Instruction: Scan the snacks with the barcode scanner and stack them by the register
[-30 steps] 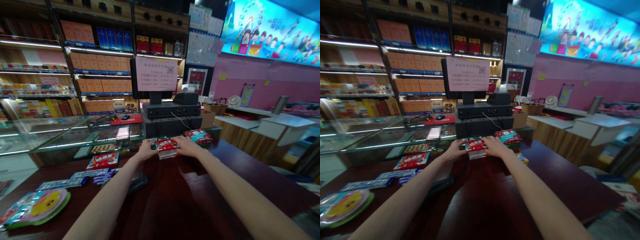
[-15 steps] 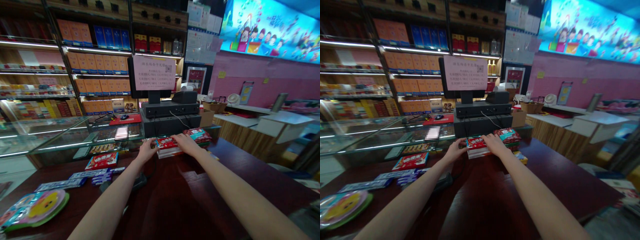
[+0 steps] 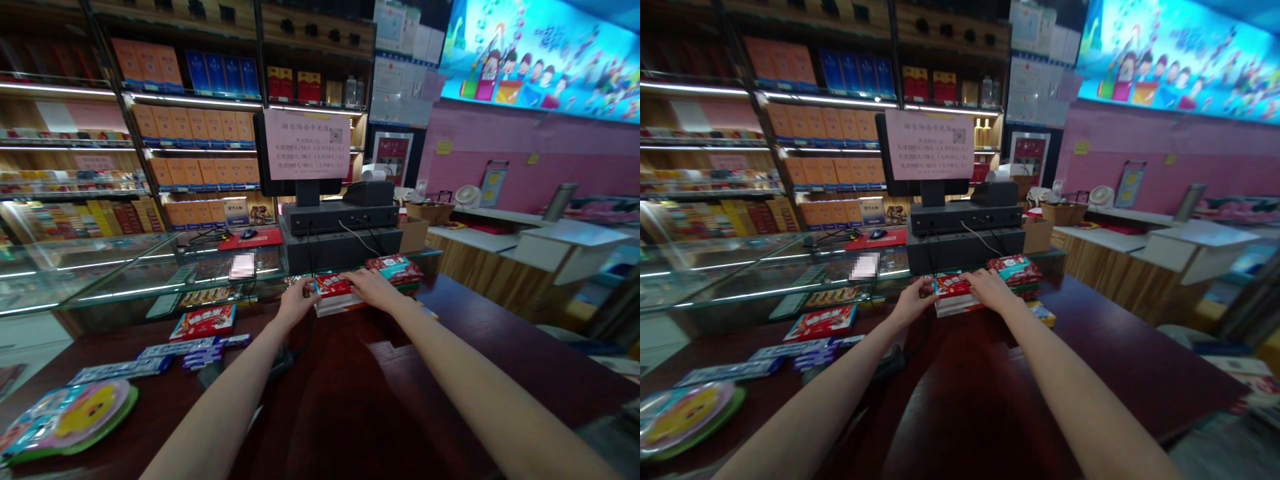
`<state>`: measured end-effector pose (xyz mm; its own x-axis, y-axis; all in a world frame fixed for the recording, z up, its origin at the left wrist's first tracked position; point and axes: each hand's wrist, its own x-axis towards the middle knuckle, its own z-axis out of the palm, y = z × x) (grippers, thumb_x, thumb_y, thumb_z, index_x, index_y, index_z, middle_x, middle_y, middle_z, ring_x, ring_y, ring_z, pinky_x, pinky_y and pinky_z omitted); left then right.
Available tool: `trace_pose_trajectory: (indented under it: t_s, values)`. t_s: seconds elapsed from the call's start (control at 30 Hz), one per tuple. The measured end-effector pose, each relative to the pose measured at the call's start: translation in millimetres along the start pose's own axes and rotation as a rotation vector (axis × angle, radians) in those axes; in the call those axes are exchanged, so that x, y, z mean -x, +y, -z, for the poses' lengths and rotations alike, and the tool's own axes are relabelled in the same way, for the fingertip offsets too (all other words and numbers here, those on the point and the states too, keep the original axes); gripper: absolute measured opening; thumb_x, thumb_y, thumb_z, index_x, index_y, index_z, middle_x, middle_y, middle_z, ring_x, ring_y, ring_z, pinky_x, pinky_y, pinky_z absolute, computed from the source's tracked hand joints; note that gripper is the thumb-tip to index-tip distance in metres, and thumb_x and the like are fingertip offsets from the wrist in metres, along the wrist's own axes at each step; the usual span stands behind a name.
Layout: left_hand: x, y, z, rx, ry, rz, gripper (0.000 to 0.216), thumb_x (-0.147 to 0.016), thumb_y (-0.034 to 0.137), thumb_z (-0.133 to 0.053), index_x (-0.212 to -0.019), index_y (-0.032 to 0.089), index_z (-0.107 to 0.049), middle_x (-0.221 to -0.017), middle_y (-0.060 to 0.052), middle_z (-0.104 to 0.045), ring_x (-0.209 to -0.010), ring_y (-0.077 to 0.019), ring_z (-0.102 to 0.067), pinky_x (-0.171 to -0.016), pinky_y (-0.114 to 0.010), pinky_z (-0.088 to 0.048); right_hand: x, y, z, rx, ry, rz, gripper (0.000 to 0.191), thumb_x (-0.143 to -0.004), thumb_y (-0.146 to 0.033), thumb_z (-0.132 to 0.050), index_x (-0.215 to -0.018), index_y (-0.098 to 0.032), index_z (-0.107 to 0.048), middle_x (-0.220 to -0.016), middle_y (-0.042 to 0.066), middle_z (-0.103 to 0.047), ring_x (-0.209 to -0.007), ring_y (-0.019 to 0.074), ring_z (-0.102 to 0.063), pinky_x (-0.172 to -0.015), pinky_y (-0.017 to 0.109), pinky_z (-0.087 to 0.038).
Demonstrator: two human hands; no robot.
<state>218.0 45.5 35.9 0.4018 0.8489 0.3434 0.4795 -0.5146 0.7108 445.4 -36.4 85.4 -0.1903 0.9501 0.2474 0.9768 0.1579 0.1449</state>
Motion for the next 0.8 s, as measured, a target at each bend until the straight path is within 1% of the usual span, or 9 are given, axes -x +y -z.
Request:
trace_pose_trajectory:
  t_s: [0.1,0.2,0.33,0.5,0.63,0.8]
  values:
    - [-0.2,2.1,-1.9,0.001,-0.003,-0.005,0.044,-0.077,0.023,-0.076,-0.119,0.024,-0.065,-0.098,0.001,-0.076,-0.093,-0.0181,-0.071,-0.087,-0.029,-0.051,-1.4,4.0,-4.7,0.016,0.0,-0.006,0.049,-0.096,-0.013,-0.05,-0.144,-0.023,-0.05,-0.128,0.014,-0.067,-0.121,0.0267,-0.058,-0.095,0.038,-0.04]
    - [-1.0,3.2,-3.9,-0.004,-0.005,-0.007,0.042,-0.077,0.025,-0.075,-0.117,0.023,-0.065,-0.097,0.0,-0.076,-0.092,-0.0189,-0.071,-0.086,-0.03,-0.051,-2.9,6.6,-8.7,0.021,0.007,0.002,0.049,-0.096,-0.011,-0.046,-0.143,-0.023,-0.05,-0.127,0.014,-0.067,-0.121,0.0265,-0.057,-0.095,0.038,-0.039]
    - [-2.7,1.9,-6.2,-0.008,0.0,-0.002,0.042,-0.077,0.025,-0.075,-0.117,0.023,-0.064,-0.098,0.0,-0.076,-0.094,-0.0193,-0.071,-0.086,-0.03,-0.051,-3.6,6.5,-10.7,0.042,0.023,0.013,0.048,-0.097,-0.011,-0.046,-0.143,-0.023,-0.05,-0.124,0.014,-0.068,-0.119,0.0263,-0.057,-0.093,0.036,-0.039]
    - [-3.8,-0.3,-8.2,-0.008,0.012,0.002,0.039,-0.078,0.023,-0.074,-0.116,0.024,-0.064,-0.098,0.0,-0.077,-0.095,-0.019,-0.071,-0.087,-0.03,-0.051,-3.3,3.3,-10.8,0.062,0.02,-0.008,0.048,-0.098,-0.012,-0.043,-0.144,-0.023,-0.05,-0.119,0.014,-0.069,-0.117,0.0257,-0.058,-0.091,0.034,-0.04]
    - [-3.6,-1.0,-9.1,-0.006,0.01,0.0,0.039,-0.079,0.024,-0.073,-0.116,0.024,-0.064,-0.097,0.001,-0.077,-0.095,-0.0187,-0.071,-0.086,-0.03,-0.051,-1.9,0.5,-9.8,0.072,0.014,-0.037,0.047,-0.097,-0.014,-0.045,-0.144,-0.024,-0.05,-0.118,0.014,-0.068,-0.112,0.0257,-0.06,-0.091,0.034,-0.04]
    - [-3.1,-0.2,-8.8,-0.011,0.006,0.008,0.038,-0.079,0.024,-0.073,-0.116,0.024,-0.064,-0.097,0.001,-0.077,-0.095,-0.0187,-0.071,-0.086,-0.03,-0.051,0.2,-2.6,-6.4,0.065,0.01,-0.022,0.046,-0.097,-0.015,-0.047,-0.142,-0.021,-0.051,-0.118,0.015,-0.069,-0.113,0.027,-0.059,-0.09,0.035,-0.04]
